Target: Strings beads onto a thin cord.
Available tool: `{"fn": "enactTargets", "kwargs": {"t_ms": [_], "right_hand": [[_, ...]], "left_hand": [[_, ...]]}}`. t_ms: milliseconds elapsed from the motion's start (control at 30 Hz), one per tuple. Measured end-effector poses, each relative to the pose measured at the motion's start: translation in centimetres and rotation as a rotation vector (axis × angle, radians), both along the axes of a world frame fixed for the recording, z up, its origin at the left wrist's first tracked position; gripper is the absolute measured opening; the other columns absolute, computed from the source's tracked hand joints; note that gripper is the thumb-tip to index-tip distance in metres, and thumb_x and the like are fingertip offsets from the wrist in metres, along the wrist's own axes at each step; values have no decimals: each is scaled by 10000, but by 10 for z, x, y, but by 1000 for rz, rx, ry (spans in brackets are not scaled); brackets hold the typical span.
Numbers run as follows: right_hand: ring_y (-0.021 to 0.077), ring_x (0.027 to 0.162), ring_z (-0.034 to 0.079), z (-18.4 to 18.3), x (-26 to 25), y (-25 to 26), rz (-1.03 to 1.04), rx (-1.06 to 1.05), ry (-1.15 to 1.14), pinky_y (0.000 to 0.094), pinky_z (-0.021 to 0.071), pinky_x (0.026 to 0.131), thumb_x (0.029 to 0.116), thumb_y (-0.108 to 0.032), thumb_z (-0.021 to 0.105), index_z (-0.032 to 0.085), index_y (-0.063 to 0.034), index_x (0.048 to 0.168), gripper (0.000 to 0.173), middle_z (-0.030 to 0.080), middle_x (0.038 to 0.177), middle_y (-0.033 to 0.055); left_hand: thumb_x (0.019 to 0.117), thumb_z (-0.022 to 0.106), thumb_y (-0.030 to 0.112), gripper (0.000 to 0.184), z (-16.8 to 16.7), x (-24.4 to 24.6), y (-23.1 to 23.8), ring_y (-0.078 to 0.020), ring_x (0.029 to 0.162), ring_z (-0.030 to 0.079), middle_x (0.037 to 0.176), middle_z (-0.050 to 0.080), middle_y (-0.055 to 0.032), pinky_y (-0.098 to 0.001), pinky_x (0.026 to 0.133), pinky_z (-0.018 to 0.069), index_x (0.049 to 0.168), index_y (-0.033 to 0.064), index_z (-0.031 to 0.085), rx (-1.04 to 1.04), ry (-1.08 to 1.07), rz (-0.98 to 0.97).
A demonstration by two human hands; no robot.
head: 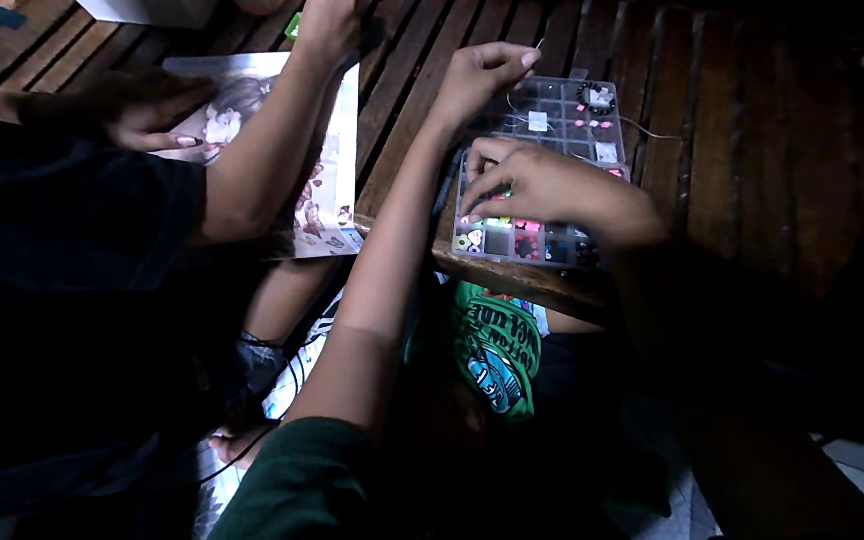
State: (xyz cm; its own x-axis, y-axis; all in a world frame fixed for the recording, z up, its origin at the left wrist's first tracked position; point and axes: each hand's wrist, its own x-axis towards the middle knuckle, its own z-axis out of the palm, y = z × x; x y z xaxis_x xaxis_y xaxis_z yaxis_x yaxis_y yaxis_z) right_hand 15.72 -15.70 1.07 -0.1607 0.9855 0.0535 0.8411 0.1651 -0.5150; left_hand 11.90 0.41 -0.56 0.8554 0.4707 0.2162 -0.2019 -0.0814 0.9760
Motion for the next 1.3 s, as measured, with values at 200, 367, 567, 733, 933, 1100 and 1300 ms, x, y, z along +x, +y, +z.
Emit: {"fn": "enactTargets", "kwargs": {"t_ms": [200, 367, 567, 733, 933, 1100, 1300], "right_hand": [[298, 1121, 584, 8, -11, 1, -42, -81, -80, 521, 454, 976, 939, -162, 741, 783, -100, 982, 86, 634, 1152, 114], [263, 1107, 595, 7, -10, 2, -43, -133, -33, 486, 457, 999, 988, -146, 673, 737, -58, 1001, 110, 622, 1142, 111], [-7, 888, 644, 17, 21, -10, -194, 174, 462, 185, 556, 825, 993, -87, 619, 650, -26, 1051, 90, 670, 1024, -19], [36, 783, 690, 19, 48, -12, -591, 492, 858, 227, 595, 786, 986, -41, 627, 657, -82, 983, 52, 710, 858, -69], [75, 826, 674, 10, 50, -3, -807, 595, 1079, 227, 575, 797, 1004, -37, 609, 675, -11, 1090, 111, 689, 912, -2], [120, 859, 700, 10, 44, -1, -864, 526, 1222, 287, 609, 827, 1020, -55, 595, 657, 2, 1150, 154, 683, 945, 25], [131, 848, 716, 11, 42, -1, -864, 492, 1300, 288, 617, 841, 1024, -43, 581, 653, 15, 1153, 158, 690, 935, 38]], "left_hand": [[997, 623, 31, 95, 1, 0, -1, -20, 724, 608, 829, 668, 10, -194, 701, 522, 1006, -18, 704, 7, 11, 4], [987, 647, 66, 123, -23, 17, 13, -54, 745, 659, 866, 720, -22, -219, 706, 556, 1024, -12, 734, 73, -94, -8], [1004, 610, 36, 109, 0, -1, 0, -25, 763, 631, 871, 680, 4, -207, 750, 546, 1036, -23, 697, 14, 21, 2], [1014, 607, 64, 115, 1, -2, -3, -40, 780, 628, 874, 679, 11, -219, 760, 542, 1038, -1, 698, 32, 9, -55], [1031, 578, 78, 129, 3, -4, -7, -51, 815, 639, 919, 675, 13, -229, 779, 549, 1063, 11, 684, 68, -39, -148], [1034, 563, 66, 129, 4, -5, -10, -54, 807, 638, 899, 677, 15, -228, 766, 547, 1050, 15, 680, 43, -77, -180], [1027, 567, 51, 122, 3, -3, -10, -54, 802, 648, 884, 688, 14, -226, 758, 551, 1035, 16, 684, 29, -80, -209]]}}
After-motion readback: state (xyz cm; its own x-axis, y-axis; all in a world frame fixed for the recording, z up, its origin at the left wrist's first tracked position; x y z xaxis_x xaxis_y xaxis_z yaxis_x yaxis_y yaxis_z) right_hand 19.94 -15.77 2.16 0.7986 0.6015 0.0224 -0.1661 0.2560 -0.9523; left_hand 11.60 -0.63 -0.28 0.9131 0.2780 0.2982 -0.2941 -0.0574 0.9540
